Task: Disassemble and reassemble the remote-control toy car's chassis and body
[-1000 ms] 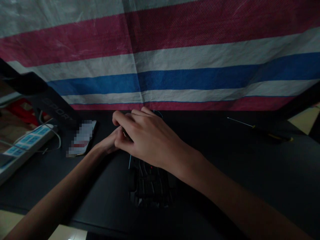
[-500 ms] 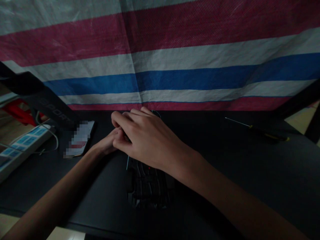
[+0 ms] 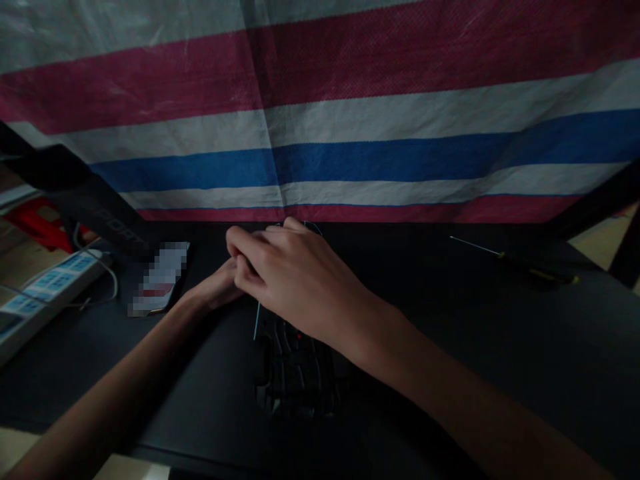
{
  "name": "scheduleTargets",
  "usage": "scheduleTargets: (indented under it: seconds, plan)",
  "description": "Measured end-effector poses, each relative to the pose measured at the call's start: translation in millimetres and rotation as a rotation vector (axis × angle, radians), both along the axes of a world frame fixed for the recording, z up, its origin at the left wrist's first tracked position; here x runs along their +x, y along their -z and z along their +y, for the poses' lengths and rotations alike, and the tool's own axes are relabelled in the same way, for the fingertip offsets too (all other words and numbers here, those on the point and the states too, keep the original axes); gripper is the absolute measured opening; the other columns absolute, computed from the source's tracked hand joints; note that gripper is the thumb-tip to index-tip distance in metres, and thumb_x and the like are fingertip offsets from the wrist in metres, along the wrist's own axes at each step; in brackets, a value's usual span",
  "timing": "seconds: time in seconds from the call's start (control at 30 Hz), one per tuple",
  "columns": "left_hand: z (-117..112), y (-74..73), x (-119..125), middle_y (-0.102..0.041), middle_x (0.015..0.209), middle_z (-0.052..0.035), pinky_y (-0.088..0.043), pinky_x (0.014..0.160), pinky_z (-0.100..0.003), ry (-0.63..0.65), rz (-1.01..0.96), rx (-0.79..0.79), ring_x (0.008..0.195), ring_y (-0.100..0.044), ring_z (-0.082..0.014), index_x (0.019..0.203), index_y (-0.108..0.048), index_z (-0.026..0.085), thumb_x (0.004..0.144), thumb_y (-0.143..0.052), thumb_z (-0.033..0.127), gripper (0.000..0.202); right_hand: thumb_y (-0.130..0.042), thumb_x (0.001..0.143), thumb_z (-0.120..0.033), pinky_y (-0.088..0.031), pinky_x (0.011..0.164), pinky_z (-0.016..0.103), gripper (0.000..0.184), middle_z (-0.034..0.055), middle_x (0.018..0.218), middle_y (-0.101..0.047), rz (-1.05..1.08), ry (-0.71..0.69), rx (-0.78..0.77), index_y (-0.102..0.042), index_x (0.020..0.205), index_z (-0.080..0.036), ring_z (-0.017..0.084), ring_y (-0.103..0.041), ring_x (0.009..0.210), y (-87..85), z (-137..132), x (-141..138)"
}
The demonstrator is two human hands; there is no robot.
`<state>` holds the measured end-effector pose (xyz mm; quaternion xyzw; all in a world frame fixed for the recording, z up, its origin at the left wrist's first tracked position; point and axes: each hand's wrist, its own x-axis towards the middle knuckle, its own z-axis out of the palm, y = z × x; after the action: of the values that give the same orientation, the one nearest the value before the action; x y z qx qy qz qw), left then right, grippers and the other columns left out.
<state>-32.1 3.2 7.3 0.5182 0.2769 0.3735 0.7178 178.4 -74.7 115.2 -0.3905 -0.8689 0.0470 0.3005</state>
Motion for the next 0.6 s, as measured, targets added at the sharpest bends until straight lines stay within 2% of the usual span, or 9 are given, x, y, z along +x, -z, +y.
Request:
scheduleTargets:
  seconds: [0.07,0.1,0.2,0.27,0.37,0.5,0.6]
  plan:
    - [-0.4,-0.3,-0.5,-0.073,0.089,-0.0007,-0.057,0.086,-0.027,-0.003,-0.002,-0.008,0.089,-0.070,-0.0177,0.101,-0.073,0.018,0.079,-0.094,0.022,0.030,-0.060,0.106,-0.019,-0.044,0.101,0.038,0.016,0.0058,0.110,-0.080,0.029,-0.049,0.025,-0.072,0.117,-0.020,0.022,-0.071,0.102,1.0,-0.1,-1.2]
    - [-0.4,-0.2,-0.7,-0.074,0.091,-0.0010,-0.058,0.087,-0.028,-0.008,0.000,-0.004,0.090,-0.070,-0.0179,0.103,-0.074,0.018,0.080,-0.093,0.022,0.030,-0.061,0.107,-0.021,-0.045,0.100,0.038,0.015,0.0059,0.111,-0.081,0.026,-0.034,0.020,-0.072,0.117,-0.020,0.022,-0.071,0.101,1.1,-0.2,-1.9]
    - [0.3,0.2,-0.7,-0.076,0.098,-0.0023,-0.058,0.090,-0.028,-0.003,0.016,0.018,0.093,-0.071,-0.0173,0.106,-0.073,0.018,0.083,-0.091,0.025,0.030,-0.059,0.111,-0.028,-0.045,0.086,0.036,0.017,0.0047,0.098,-0.080,-0.034,0.053,-0.042,-0.074,0.115,-0.022,0.022,-0.069,0.088,0.3,-0.6,-3.4]
    - [0.9,0.4,-0.2,-0.073,0.092,-0.0002,-0.059,0.089,-0.026,0.014,0.011,0.026,0.089,-0.070,-0.0155,0.102,-0.073,0.019,0.083,-0.092,0.026,0.028,-0.059,0.110,-0.024,-0.045,0.087,0.036,0.017,0.0050,0.098,-0.079,-0.026,0.032,-0.041,-0.074,0.117,-0.021,0.022,-0.070,0.090,-0.4,-0.6,-3.6]
    - [1.0,0.6,-0.1,-0.069,0.083,0.0023,-0.059,0.089,-0.026,0.021,0.003,0.036,0.084,-0.069,-0.0148,0.099,-0.072,0.020,0.080,-0.092,0.024,0.027,-0.063,0.107,-0.021,-0.044,0.097,0.038,0.014,0.0057,0.105,-0.081,0.015,-0.023,0.011,-0.074,0.115,-0.020,0.023,-0.071,0.099,-1.1,-0.3,-2.6]
    - [1.3,3.0,-1.1,-0.076,0.097,-0.0016,-0.057,0.093,-0.028,0.015,0.012,0.025,0.095,-0.071,-0.0171,0.110,-0.074,0.020,0.084,-0.091,0.029,0.031,-0.058,0.113,-0.028,-0.043,0.085,0.037,0.020,0.0045,0.093,-0.080,-0.035,0.060,-0.040,-0.076,0.109,-0.021,0.022,-0.068,0.085,-1.6,0.8,-0.2]
    - [3.0,5.8,-1.4,-0.077,0.098,-0.0028,-0.057,0.092,-0.028,0.034,-0.024,0.011,0.095,-0.071,-0.0182,0.115,-0.075,0.020,0.082,-0.094,0.025,0.039,-0.058,0.110,-0.020,-0.044,0.096,0.038,0.018,0.0062,0.110,-0.081,0.001,-0.026,-0.002,-0.073,0.119,-0.020,0.023,-0.071,0.101,-2.0,1.9,1.0]
